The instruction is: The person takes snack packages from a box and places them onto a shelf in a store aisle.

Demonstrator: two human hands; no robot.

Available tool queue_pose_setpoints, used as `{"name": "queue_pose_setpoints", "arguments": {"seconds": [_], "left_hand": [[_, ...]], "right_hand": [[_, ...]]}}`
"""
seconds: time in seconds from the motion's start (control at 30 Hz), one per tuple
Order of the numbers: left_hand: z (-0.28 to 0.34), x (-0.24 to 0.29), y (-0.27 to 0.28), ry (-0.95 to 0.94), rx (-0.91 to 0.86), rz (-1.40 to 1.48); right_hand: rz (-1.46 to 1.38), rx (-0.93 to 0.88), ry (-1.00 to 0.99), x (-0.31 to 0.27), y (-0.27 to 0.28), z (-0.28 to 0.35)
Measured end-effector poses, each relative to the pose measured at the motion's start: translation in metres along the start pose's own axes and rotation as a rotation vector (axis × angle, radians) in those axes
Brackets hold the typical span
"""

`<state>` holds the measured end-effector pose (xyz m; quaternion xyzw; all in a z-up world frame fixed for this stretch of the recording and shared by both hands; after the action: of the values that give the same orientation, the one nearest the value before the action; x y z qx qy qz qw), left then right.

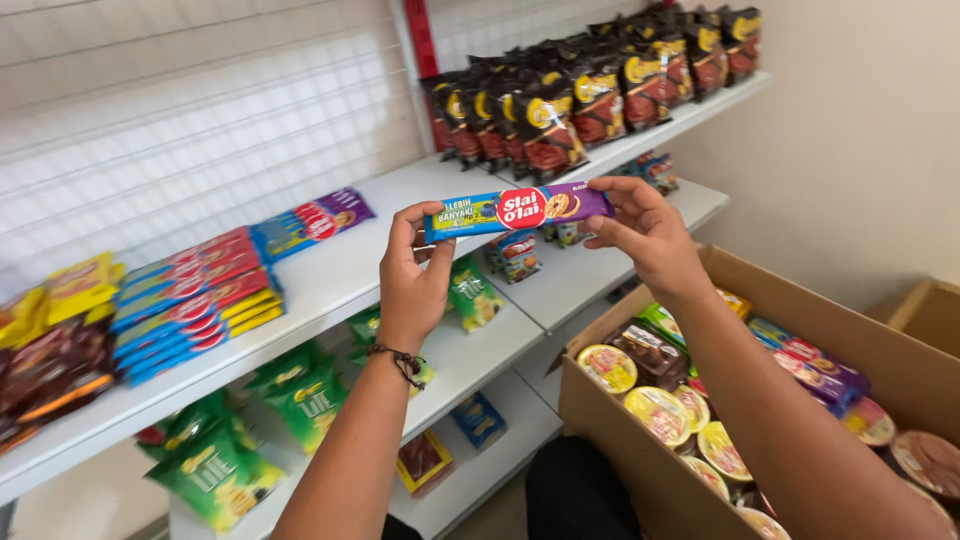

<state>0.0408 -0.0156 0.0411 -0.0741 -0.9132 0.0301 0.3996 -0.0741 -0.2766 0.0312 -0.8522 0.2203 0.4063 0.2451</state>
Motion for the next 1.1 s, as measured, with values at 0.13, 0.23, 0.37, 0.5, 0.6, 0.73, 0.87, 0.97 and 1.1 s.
{"name": "queue_pose_setpoints", "arguments": {"seconds": [0.13, 0.23, 0.37, 0.5, 0.6, 0.73, 0.87, 0.97, 1.1], "left_hand": [[-0.006, 0.008, 0.037, -0.031, 0.049, -0.075], [-0.014, 0.004, 0.056, -0.049, 0.077, -0.117], [-0.024, -0.006, 0.083, -0.035, 0.115, -0.213], [-0.034, -0.021, 0.111, -0.009, 0.156, -0.225], [-0.042, -0.025, 0.129, 0.032, 0.164, -0.234], [-0.045, -0.013, 0.147, 0.067, 0.185, -0.271], [-0.043, 0.000, 0.156, 0.182, 0.175, -0.234], [-0.042, -0.001, 0.161, 0.200, 0.162, -0.188], [-0.044, 0.001, 0.168, 0.111, 0.149, -0.277]], "right_hand": [[-0.010, -0.056, -0.005, -0.004, -0.031, 0.003], [0.028, -0.061, 0.004, 0.000, -0.046, 0.000], [0.079, -0.083, -0.001, 0.024, -0.062, -0.014], [0.135, -0.119, -0.036, 0.018, -0.091, -0.015], [0.146, -0.144, -0.071, 0.017, -0.108, -0.014], [0.144, -0.161, -0.101, 0.030, -0.131, -0.016], [0.053, -0.209, -0.165, 0.026, -0.156, -0.009], [0.002, -0.228, -0.204, 0.031, -0.169, -0.007], [-0.058, -0.259, -0.213, 0.038, -0.183, -0.005]]}}
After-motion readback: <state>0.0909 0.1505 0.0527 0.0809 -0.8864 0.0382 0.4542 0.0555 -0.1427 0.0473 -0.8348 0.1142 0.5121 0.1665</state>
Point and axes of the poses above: each hand's wrist, its own z-axis away from the middle knuckle, its own y-axis out of the back of the hand, x = y × z, the point moved 6 cm from there along -z, towards the middle knuckle, and after that the axes turned 15 degrees about x, right-handed, at the moved point
